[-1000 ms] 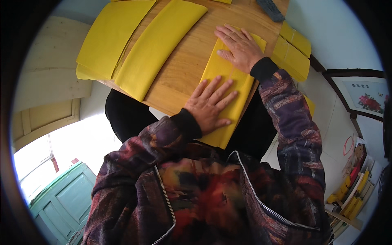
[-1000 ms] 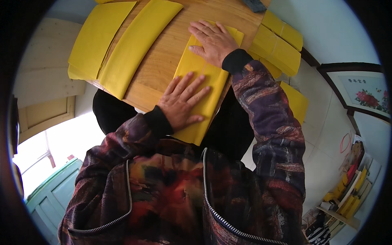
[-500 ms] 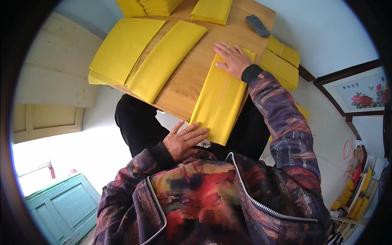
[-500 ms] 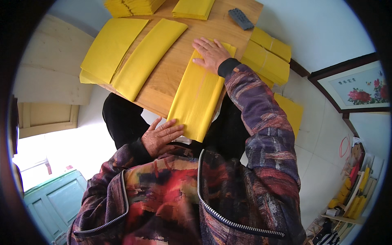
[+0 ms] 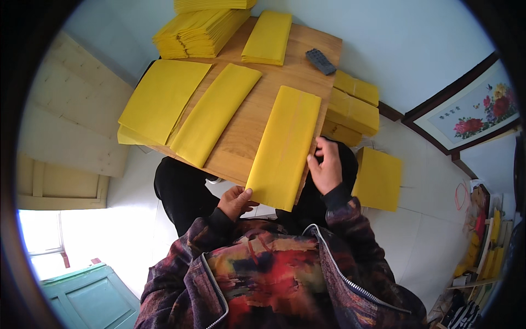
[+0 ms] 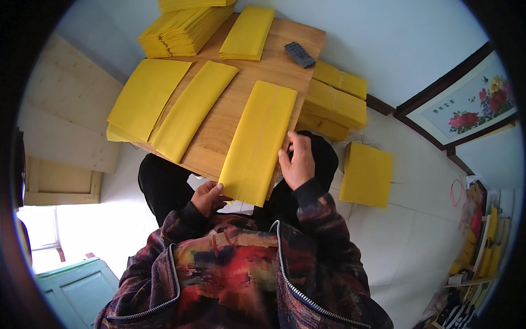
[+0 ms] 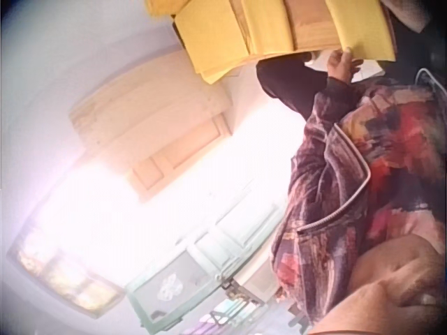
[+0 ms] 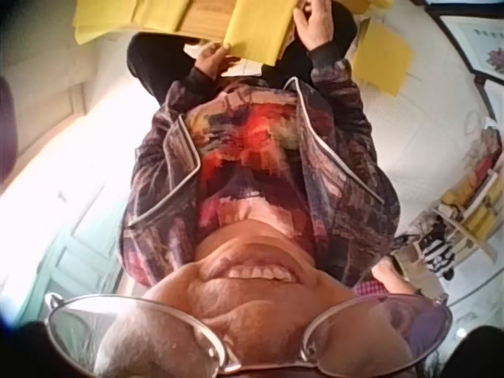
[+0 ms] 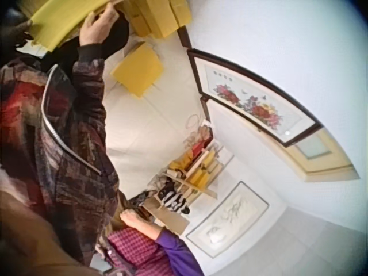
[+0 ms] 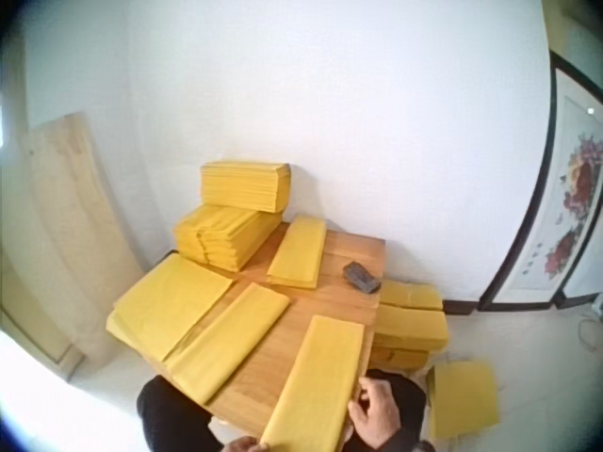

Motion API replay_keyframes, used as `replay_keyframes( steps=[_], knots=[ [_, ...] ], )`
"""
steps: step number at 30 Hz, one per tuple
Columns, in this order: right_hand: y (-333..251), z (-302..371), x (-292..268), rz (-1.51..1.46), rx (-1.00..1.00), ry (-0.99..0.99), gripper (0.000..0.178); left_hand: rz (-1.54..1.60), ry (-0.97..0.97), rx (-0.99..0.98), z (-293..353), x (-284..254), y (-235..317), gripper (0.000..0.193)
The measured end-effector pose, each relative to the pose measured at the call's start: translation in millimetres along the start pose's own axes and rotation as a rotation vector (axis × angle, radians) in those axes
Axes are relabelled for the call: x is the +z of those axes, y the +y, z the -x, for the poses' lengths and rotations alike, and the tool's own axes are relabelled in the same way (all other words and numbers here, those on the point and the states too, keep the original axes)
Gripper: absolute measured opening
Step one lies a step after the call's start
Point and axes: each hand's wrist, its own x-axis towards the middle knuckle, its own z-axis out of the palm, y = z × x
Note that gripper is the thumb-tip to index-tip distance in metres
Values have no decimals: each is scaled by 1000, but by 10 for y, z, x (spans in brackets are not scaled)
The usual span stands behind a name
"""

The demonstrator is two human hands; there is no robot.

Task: The person sits on the floor and repeatedly folds yellow paper sheets in half, then in half again, smoothing each crease. They stack the folded sheets into neat piles on a low wooden table.

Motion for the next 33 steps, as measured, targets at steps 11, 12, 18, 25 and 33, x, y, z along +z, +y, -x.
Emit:
replay_keyframes(
  steps=[11,12,18,25,33],
  knots=[
    [36,157,43,-59,228,-138,58,327,-21,-33,-132,-57,-201,38],
    [44,154,39,-78,222,-128,58,407,-80,26,-107,-112,-199,40],
    [126,-20,4,-20,138,-29,56,580,3,73,111,-382,-135,42],
    [182,-854,95,396,-37,-152,49,476,24,68,72,-206,-207,39],
    [339,-1146,110,453,7,-279,37,273,113,293,132,-224,-154,30]
  ],
)
